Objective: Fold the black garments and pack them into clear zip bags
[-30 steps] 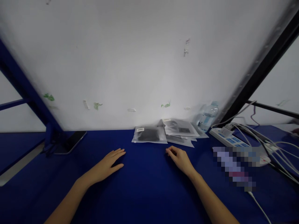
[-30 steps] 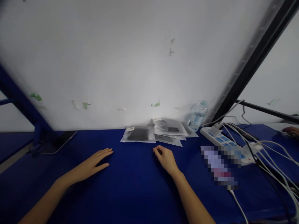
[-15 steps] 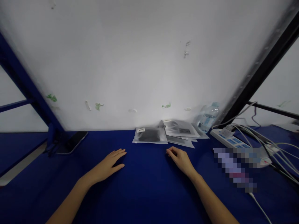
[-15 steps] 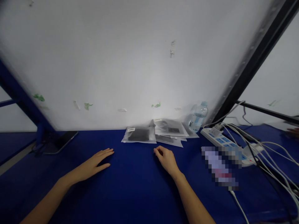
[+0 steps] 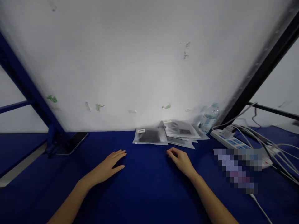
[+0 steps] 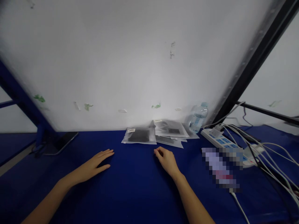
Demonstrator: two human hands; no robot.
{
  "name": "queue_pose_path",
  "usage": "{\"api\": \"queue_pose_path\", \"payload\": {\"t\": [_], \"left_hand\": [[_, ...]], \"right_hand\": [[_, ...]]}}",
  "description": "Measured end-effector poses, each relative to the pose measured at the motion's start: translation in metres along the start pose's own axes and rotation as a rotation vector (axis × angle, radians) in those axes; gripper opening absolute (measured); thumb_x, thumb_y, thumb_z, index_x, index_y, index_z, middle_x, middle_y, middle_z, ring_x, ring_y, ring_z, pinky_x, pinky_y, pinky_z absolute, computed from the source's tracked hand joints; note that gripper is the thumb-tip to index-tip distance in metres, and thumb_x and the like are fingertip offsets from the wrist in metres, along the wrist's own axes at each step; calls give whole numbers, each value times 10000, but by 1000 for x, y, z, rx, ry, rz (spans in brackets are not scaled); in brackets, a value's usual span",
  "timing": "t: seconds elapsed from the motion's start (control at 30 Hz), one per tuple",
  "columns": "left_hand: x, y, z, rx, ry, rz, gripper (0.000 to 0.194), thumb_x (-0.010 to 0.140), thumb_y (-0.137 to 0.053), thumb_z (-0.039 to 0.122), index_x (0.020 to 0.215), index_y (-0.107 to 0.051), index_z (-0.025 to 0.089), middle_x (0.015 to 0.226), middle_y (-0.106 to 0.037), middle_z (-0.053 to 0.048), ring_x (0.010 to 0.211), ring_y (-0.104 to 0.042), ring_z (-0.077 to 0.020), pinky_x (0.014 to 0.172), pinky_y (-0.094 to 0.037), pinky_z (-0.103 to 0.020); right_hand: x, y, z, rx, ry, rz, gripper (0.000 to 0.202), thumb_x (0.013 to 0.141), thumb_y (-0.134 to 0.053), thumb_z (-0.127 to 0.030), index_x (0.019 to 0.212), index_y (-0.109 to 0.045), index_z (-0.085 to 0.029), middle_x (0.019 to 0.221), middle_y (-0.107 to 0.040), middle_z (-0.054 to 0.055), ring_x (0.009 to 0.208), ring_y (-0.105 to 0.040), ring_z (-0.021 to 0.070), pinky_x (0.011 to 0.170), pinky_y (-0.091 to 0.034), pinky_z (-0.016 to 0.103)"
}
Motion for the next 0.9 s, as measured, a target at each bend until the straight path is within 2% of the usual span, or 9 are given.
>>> {"api": "queue_pose_path", "payload": {"t": [0.9], "left_hand": [[1, 0, 2, 4, 6, 1, 532, 929, -476, 505, 1424, -397, 327, 1521, -354, 5, 1418, -254, -241, 1162, -212, -458]], "right_hand": [[-1, 0, 1, -26, 16, 2, 323, 866, -460, -474, 766, -642, -227, 686, -676, 10, 658, -626, 183, 642, -428, 270]]}}
Point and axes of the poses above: each hand's wrist, its own x-axis towards the middle knuckle, its own y-axis out of the back of the hand, z = x × y, the point moved 2 cm from there along x, towards the middle knuckle
